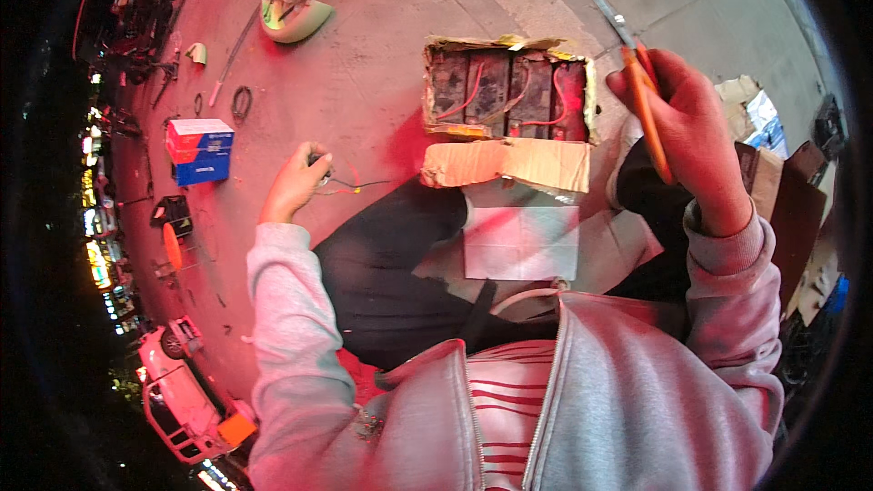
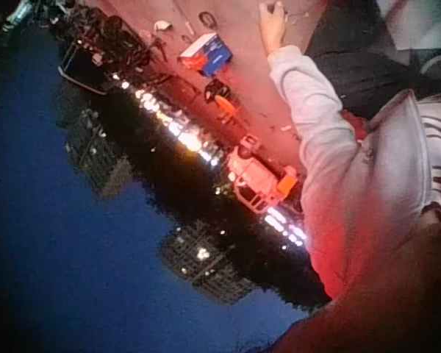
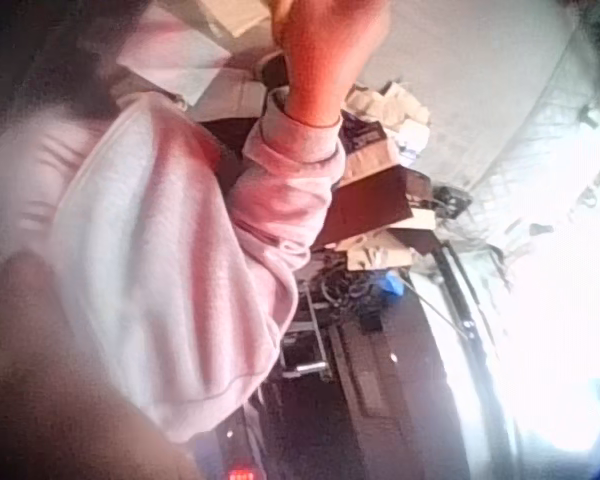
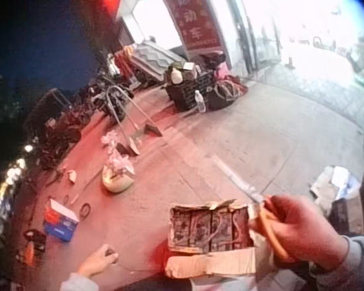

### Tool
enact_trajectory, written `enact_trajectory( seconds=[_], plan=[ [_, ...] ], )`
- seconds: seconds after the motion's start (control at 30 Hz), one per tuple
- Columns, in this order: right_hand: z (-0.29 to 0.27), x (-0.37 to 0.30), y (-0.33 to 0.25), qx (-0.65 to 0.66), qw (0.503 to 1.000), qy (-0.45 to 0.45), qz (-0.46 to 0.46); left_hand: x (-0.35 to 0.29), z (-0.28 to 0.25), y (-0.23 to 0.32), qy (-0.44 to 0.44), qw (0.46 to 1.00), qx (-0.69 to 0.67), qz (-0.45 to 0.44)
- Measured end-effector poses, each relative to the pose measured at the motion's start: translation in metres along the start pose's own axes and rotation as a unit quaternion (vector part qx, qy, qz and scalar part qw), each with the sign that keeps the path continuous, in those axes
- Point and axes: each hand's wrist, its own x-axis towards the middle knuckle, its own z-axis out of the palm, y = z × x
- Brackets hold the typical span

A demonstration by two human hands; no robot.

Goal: The person sits on the floor and uses scissors to cut wires connected to a battery pack. They then use their hands to strip insulation and connect wires to the battery terminals.

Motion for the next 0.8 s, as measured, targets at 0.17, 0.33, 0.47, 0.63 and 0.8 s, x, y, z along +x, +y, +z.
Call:
enact_trajectory(
  seconds=[0.17,0.33,0.47,0.63,0.8],
  plan=[
    [-0.026,0.001,0.001,-0.036,0.997,0.024,0.063,0.014,0.006,-0.051,-0.085,0.984,0.095,-0.121],
    [-0.029,-0.001,0.017,-0.058,0.997,0.034,0.044,0.028,0.011,-0.073,-0.138,0.959,0.215,-0.120],
    [-0.034,-0.003,0.017,-0.082,0.995,0.025,0.058,0.033,0.012,-0.052,-0.123,0.962,0.221,-0.098],
    [-0.027,-0.011,0.008,-0.055,0.996,-0.041,0.056,0.014,0.016,0.016,-0.025,0.999,-0.026,-0.026],
    [-0.012,-0.015,0.008,-0.020,0.997,-0.066,0.046,0.001,0.029,0.061,-0.038,0.977,-0.211,0.018]
  ],
)
